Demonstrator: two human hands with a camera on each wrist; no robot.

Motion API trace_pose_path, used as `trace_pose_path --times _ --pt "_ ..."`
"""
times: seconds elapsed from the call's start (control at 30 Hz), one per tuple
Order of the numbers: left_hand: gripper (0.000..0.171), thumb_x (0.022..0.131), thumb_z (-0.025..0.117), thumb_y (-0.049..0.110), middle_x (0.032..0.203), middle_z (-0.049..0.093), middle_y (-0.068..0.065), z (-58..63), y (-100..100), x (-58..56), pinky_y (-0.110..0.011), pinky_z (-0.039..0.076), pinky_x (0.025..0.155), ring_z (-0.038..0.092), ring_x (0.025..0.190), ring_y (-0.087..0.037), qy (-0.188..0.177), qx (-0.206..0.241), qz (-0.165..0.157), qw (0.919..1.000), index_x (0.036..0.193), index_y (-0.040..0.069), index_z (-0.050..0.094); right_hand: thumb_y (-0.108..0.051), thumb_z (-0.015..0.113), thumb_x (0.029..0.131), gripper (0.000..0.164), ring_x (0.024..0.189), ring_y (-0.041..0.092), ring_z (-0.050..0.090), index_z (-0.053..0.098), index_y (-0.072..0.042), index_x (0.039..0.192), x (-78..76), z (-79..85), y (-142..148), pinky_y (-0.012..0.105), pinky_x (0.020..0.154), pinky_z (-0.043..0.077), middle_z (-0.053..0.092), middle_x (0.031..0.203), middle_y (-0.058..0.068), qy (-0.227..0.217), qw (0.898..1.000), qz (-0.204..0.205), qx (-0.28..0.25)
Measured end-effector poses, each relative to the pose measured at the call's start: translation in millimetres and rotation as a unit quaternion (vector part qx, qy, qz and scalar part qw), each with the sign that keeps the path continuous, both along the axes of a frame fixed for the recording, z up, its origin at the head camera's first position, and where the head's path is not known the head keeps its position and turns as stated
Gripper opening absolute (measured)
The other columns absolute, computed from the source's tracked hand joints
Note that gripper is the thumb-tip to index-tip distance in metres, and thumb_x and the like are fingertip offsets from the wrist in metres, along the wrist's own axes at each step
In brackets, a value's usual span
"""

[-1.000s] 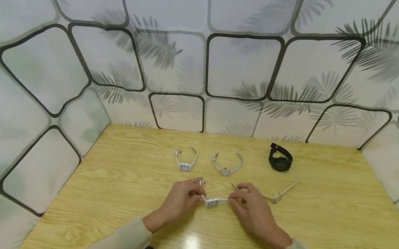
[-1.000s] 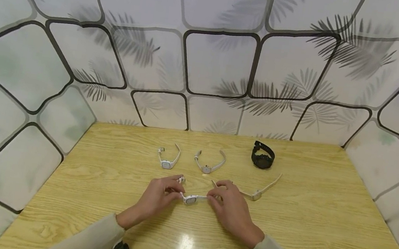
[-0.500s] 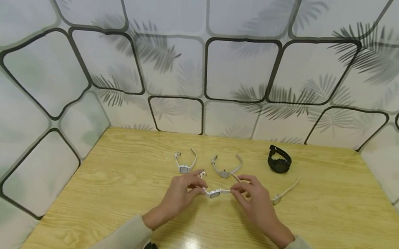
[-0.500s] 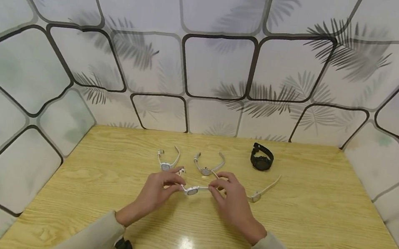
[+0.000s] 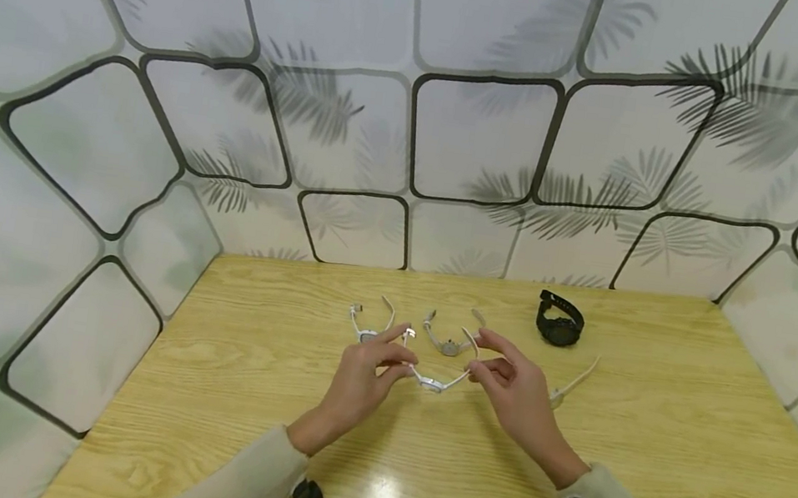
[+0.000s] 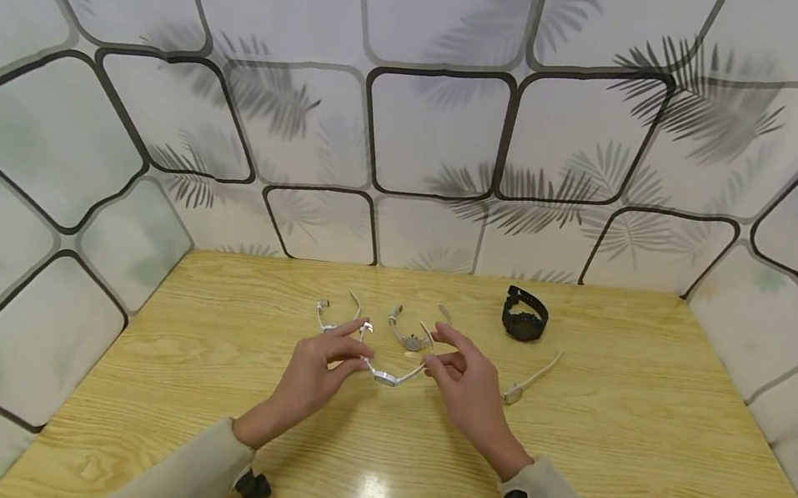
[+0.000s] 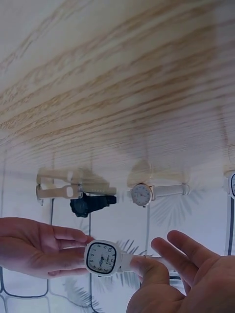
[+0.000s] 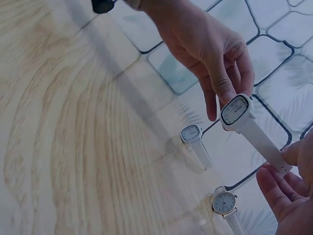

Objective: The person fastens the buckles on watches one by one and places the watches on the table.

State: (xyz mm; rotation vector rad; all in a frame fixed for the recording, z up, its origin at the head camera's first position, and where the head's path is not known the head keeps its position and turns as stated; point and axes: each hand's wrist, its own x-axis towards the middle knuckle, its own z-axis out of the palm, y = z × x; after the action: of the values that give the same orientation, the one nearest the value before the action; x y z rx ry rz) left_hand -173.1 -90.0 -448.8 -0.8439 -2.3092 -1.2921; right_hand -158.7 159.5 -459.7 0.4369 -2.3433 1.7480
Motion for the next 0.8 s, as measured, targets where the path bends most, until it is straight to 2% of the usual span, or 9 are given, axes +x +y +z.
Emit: trace_pose_path --times 0.13,0.23,0.33,0.47,0.57,0.7,0.8 --pt "0.012 0.083 0.081 -0.007 0.118 0.073 -0.018 0.9 2 -1.8 -0.021 0.058 0.082 0.066 0.121 -0.034 0.007 0.012 -0.002 0.9999 0.093 0.000 0.079 -0.011 0.067 0.101 0.043 0.090 0.016 0.074 0.059 0.000 0.141 -2.3 3.2 0 0.043 0.081 0.061 0.067 0.126 0.024 -0.029 0.999 0.007 -0.029" --pt "0.011 0.085 0.080 -0.003 0.119 0.072 -0.018 2.0 3 -2.0 -0.021 0.058 0.082 0.067 0.119 -0.032 0.002 0.020 0.002 0.9998 0.095 -0.001 0.079 -0.011 0.066 0.102 0.040 0.090 0.018 0.074 0.060 0.003 0.139 -3.5 5.5 0 0.044 0.083 0.061 0.068 0.120 0.030 -0.056 0.996 0.020 -0.060" --pt "0.011 0.086 0.080 -0.002 0.127 0.069 -0.019 2.9 4 -0.5 -0.020 0.059 0.079 0.072 0.109 -0.028 -0.015 0.022 0.008 0.9996 0.097 -0.002 0.079 -0.009 0.065 0.103 0.038 0.094 0.027 0.074 0.060 0.006 0.138 -4.4 7.3 -1 0.046 0.084 0.060 0.065 0.123 0.033 -0.077 0.992 0.035 -0.090" --pt "0.012 0.087 0.079 -0.003 0.121 0.072 -0.017 3.6 5 2.2 -0.021 0.059 0.076 0.069 0.116 -0.027 -0.051 0.025 0.017 0.9982 0.099 0.000 0.080 -0.008 0.065 0.102 0.038 0.097 0.035 0.072 0.060 0.008 0.137 -5.3 7.3 -2 0.047 0.084 0.059 0.064 0.123 0.035 -0.085 0.990 0.043 -0.105" --pt "0.010 0.090 0.077 0.000 0.113 0.075 -0.014 4.8 5 2.8 -0.021 0.059 0.074 0.067 0.120 -0.028 -0.076 0.027 0.023 0.9965 0.099 0.002 0.080 -0.007 0.065 0.102 0.038 0.095 0.027 0.074 0.059 0.009 0.136 -6.5 6.3 -3 0.047 0.084 0.059 0.064 0.123 0.036 -0.083 0.990 0.044 -0.108" --pt "0.009 0.093 0.074 0.002 0.112 0.075 -0.018 6.2 8 2.6 -0.021 0.059 0.073 0.075 0.101 -0.027 -0.101 0.042 0.015 0.9939 0.101 0.001 0.079 -0.008 0.064 0.102 0.038 0.093 0.018 0.073 0.059 0.010 0.136 -7.4 6.1 -5 0.047 0.084 0.060 0.064 0.123 0.036 -0.082 0.990 0.042 -0.109" --pt "0.011 0.094 0.073 0.001 0.105 0.076 -0.017 5.2 11 2.4 -0.019 0.058 0.067 0.077 0.092 -0.025 -0.114 0.063 0.006 0.9915 0.103 0.001 0.078 -0.009 0.065 0.102 0.037 0.094 0.022 0.074 0.061 0.009 0.135 -7.4 6.9 -6 0.046 0.083 0.060 0.064 0.122 0.035 -0.078 0.991 0.039 -0.106"
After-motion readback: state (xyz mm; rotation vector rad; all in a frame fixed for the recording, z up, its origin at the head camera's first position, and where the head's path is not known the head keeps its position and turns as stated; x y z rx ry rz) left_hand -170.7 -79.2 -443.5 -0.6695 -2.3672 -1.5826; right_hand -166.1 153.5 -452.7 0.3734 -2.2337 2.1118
